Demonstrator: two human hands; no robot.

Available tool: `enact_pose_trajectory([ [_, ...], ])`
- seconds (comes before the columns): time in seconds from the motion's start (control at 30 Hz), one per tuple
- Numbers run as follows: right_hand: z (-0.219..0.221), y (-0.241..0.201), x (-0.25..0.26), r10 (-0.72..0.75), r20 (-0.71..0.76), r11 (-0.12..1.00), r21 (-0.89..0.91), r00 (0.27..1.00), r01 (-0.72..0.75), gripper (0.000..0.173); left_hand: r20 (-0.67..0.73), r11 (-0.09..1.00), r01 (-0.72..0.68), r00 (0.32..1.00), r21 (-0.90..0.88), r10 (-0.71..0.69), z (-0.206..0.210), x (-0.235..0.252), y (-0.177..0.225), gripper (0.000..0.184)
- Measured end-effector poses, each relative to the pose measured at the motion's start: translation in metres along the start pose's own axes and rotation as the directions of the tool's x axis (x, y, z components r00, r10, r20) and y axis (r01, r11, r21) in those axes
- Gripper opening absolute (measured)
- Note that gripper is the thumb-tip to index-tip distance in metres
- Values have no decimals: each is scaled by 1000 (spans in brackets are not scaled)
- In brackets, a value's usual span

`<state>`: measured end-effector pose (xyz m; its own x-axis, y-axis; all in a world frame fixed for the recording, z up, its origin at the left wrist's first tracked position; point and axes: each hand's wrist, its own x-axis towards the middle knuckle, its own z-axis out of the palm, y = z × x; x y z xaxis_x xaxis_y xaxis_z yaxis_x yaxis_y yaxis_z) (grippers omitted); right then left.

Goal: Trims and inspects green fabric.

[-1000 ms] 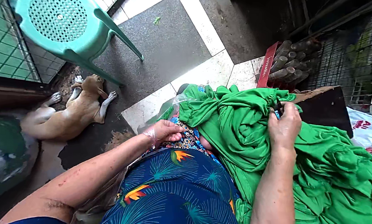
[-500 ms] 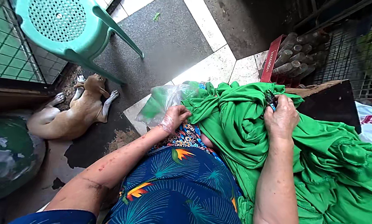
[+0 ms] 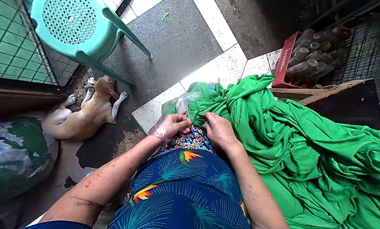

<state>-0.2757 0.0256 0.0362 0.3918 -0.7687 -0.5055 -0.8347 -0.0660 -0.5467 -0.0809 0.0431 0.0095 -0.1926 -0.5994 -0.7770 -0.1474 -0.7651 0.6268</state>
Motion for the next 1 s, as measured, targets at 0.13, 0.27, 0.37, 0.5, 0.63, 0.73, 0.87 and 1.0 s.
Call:
enact_pose_trajectory([
  [0.13, -3, 1, -1, 22, 100, 998, -61, 995, -16, 27, -11, 1000, 4, 1000, -9, -4, 1, 0, 0, 12],
  [0.27, 10, -1, 0, -9, 31, 996, -87, 999, 11, 25, 2, 999, -39, 999, 5, 39, 4, -2, 0, 9],
  [0.37, 20, 2, 0, -56, -54, 991, -127, 997, 49, 17, 7, 997, -65, 998, 36, 65, 6, -2, 0, 8],
  [0.5, 14, 6, 3, 89, 14, 990, -112, 996, -86, 20, 12, 990, -114, 993, 85, 114, 3, -5, 1, 7],
  [0.63, 1, 9, 6, 190, -5, 973, 132, 982, -188, 30, 55, 991, -112, 993, 67, 108, -2, -17, 14, 7],
  [0.73, 3, 8, 8, 102, -307, 949, 315, 946, 0, 32, 177, 987, -142, 976, 78, 126, 6, -36, 29, 7],
  [0.87, -10, -14, 31, -81, -357, 951, 252, 931, 179, 70, 337, 954, -266, 918, 138, 207, 19, -62, 43, 9],
  [1.0, 2, -26, 64, -192, -154, 966, 147, 969, 215, 42, 413, 849, -502, 817, 164, 404, 18, -75, 42, 19],
])
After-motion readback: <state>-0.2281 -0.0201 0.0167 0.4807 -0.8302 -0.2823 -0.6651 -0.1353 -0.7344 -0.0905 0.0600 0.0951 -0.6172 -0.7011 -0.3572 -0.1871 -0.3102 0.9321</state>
